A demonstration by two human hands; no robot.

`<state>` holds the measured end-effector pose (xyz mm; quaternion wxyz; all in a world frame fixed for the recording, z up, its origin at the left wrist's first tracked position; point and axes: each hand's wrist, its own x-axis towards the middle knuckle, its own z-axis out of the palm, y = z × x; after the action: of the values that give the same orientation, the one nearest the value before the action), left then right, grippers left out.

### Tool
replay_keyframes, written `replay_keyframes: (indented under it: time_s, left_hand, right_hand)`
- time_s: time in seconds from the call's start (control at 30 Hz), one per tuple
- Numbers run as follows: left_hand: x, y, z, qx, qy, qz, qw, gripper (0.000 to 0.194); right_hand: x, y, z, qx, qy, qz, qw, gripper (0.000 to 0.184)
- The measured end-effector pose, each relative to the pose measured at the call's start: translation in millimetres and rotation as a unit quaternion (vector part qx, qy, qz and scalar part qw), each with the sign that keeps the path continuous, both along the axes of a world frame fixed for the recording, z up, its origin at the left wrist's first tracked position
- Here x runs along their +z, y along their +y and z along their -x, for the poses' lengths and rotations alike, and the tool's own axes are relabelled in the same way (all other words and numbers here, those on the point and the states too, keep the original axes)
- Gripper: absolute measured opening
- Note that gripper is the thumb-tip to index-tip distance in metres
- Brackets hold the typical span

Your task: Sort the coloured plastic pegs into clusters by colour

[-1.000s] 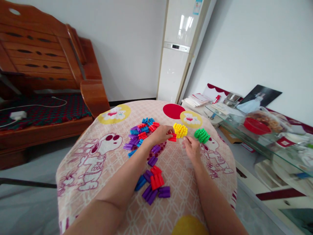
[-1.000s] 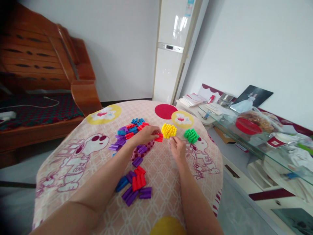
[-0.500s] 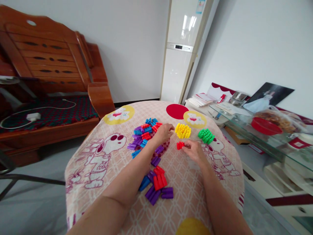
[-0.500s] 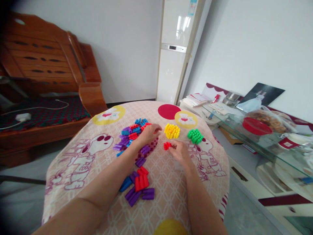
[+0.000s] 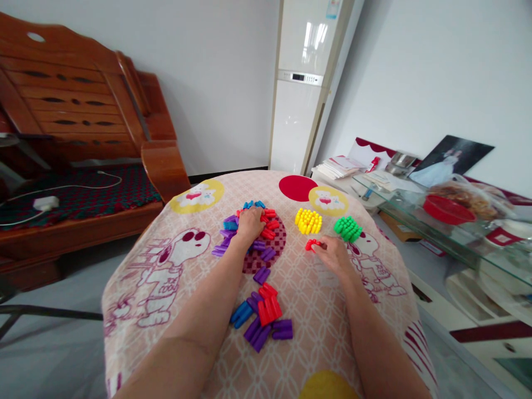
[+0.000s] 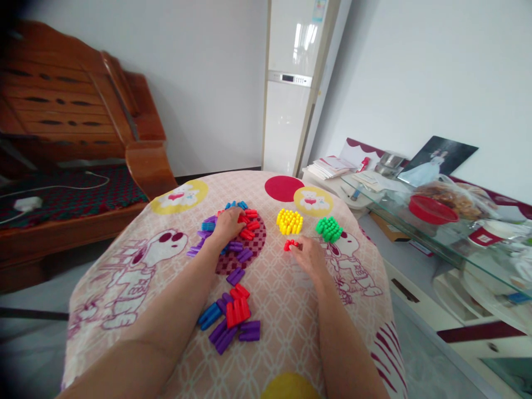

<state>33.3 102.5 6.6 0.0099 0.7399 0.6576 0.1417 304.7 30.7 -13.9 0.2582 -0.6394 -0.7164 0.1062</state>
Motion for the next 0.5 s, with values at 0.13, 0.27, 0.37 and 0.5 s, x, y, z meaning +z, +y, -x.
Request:
replay_keyframes:
  time_s: [0.13,0.27,0.37,0.5]
  left_hand:
    - [3.3,-1,3,-0.001,0.008,0.016,1.0,0.03]
    - [1.2,3,9,-0.03,0.013,0.044,0.998,0.03]
    - [3.2,5,13,-0.038,-0.017,0.034,0.999,0.027]
    - [18.7,1,11,-0.057,-0.111,0.015,0.992,0.027]
  right_hand:
    - [-1.2,1,-3,-0.042,-0.027,-0.022,0.999,0.021]
    - [-0.4,3,-8,-0.105,-0.065,-0.027,0.992,0.024]
    - [0.4,2,-10,-0.123,-0.112,-0.014,0.986,0.023]
    - [1.6,1,-10,-0.12,-0.133,-0.001,0.984,0.024]
